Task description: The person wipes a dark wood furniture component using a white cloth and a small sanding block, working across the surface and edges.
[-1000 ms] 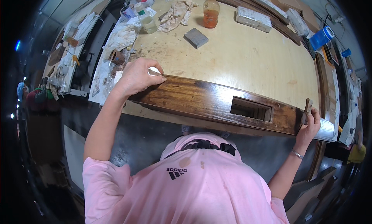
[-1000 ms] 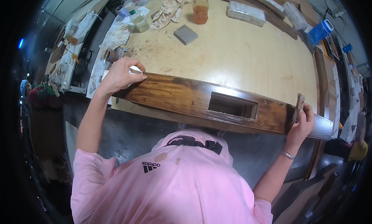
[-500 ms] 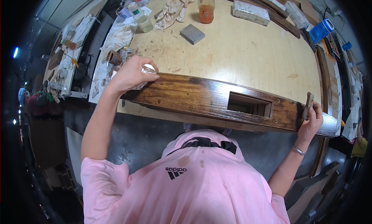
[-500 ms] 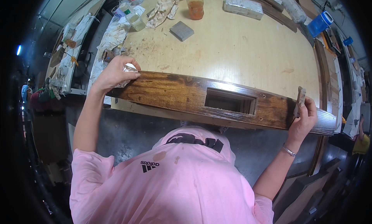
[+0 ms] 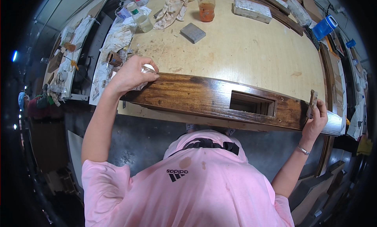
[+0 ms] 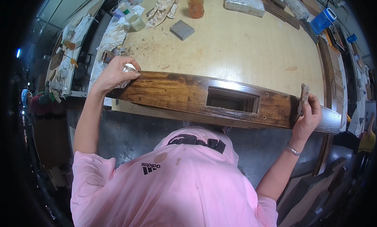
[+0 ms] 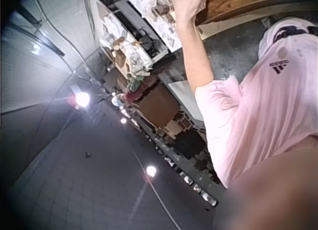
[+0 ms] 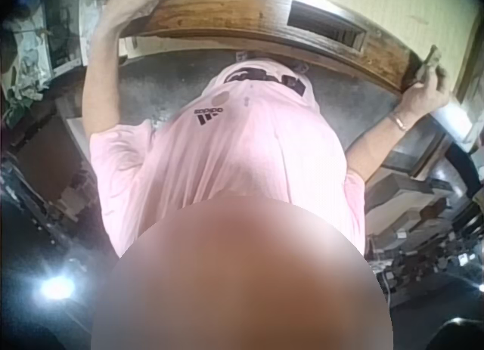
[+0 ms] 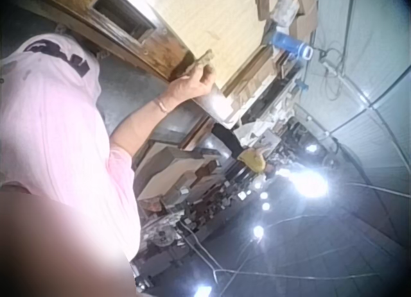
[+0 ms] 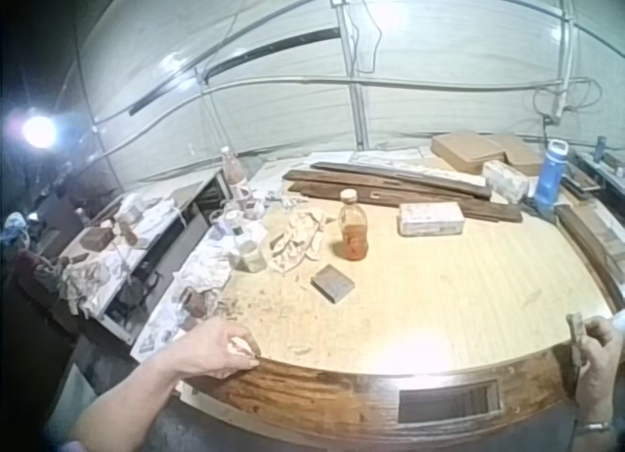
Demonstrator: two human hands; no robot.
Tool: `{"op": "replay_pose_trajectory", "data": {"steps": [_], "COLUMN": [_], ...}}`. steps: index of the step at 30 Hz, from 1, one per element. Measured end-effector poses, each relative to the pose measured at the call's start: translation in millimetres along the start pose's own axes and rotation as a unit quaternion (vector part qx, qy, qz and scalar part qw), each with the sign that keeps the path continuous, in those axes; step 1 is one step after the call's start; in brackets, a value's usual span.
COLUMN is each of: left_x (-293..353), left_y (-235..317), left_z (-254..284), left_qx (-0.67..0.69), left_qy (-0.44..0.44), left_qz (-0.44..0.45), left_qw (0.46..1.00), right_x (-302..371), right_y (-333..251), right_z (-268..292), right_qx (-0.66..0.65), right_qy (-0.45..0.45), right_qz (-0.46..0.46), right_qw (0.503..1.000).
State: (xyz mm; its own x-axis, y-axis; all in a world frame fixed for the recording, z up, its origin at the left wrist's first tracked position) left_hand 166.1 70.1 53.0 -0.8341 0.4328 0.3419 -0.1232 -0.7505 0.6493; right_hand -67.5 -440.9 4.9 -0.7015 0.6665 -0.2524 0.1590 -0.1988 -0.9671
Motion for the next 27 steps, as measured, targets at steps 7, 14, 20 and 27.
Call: {"op": "replay_pose_trajectory", "data": {"steps": [7,14,20,27], "left_x": [0.7,-0.5,-2.6,-2.9], "left_y": [0.2,-0.4,1.5,-2.0], "left_z": [-0.5,1.4,-0.9,2.5], "left_qx": [0.032,0.029,0.002,0.009], "left_qy": [-0.015,-0.013,-0.014,-0.009], "left_qz": [-0.028,-0.019,0.04,-0.069], "left_qw": [0.999,0.999,0.999,0.998], "right_x": [-0.2,-0.4,-1.0,1.3], "right_y": [2.0,0.3,2.7,-1.8], "right_z": [0.7,-1.4,0.1,-3.5], "right_qx": [-0.003,0.016,0.023,0.028], "right_qy": [-0.004,-0.01,-0.009,-0.014], "right_qz": [-0.007,0.009,0.012,0.013], "right_qw": [1.0,1.0,1.0,0.999]}}
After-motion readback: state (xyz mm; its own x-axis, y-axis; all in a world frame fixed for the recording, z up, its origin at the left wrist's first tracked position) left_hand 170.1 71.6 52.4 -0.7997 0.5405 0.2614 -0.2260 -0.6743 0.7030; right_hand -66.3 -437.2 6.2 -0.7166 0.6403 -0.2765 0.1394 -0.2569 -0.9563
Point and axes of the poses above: each hand's wrist, its own x-axis away from the middle knuckle, its own z-axis out of the back of the hand, y = z × x, the point moved 5 cm from there along -x, towards the middle knuckle
